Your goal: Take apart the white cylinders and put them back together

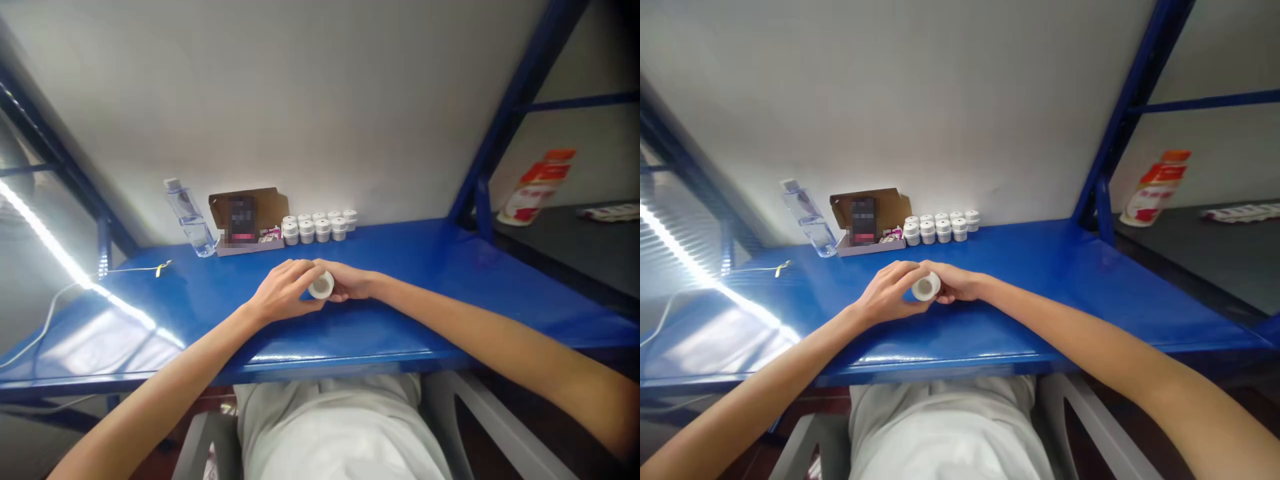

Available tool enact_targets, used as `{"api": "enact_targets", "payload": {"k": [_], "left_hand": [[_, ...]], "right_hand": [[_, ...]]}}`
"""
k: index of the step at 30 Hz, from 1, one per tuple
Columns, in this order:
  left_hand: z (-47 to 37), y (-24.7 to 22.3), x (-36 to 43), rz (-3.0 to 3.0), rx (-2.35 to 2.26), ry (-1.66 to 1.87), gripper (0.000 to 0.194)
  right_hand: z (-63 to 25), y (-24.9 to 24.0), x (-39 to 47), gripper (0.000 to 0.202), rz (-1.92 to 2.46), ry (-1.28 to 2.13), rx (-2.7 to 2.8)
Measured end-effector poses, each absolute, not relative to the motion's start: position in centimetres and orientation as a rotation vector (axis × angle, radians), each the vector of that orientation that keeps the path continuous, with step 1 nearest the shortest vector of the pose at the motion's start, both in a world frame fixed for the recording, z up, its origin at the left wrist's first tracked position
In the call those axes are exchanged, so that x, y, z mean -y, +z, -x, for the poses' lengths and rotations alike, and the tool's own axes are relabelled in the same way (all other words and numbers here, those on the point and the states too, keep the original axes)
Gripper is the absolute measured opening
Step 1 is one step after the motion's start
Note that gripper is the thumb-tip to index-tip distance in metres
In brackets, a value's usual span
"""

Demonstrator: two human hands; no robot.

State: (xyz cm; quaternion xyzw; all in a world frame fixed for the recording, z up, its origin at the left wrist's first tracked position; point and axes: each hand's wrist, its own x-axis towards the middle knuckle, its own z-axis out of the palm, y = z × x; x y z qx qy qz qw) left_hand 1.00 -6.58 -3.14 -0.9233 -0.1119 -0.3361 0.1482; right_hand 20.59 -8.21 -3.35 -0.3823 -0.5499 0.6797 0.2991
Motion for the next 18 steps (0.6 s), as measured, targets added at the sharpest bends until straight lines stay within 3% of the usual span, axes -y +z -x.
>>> {"api": "enact_targets", "payload": {"k": [5, 13, 18], "left_hand": [[-0.9, -2.9, 6.3, 2.557, 0.265, -0.94, 0.026], [-0.8, -3.1, 5.7, 2.484, 0.348, -0.886, 0.03], [-0.8, -3.1, 5.5, 2.476, 0.387, -0.89, 0.036]], "right_hand": [[-20.5, -3.5, 8.0, 0.047, 1.016, 1.824, 1.467], [-20.3, -3.6, 8.1, 0.057, 1.114, 1.717, 1.481], [-20.0, -3.7, 8.4, 0.05, 1.09, 1.518, 1.484]]}}
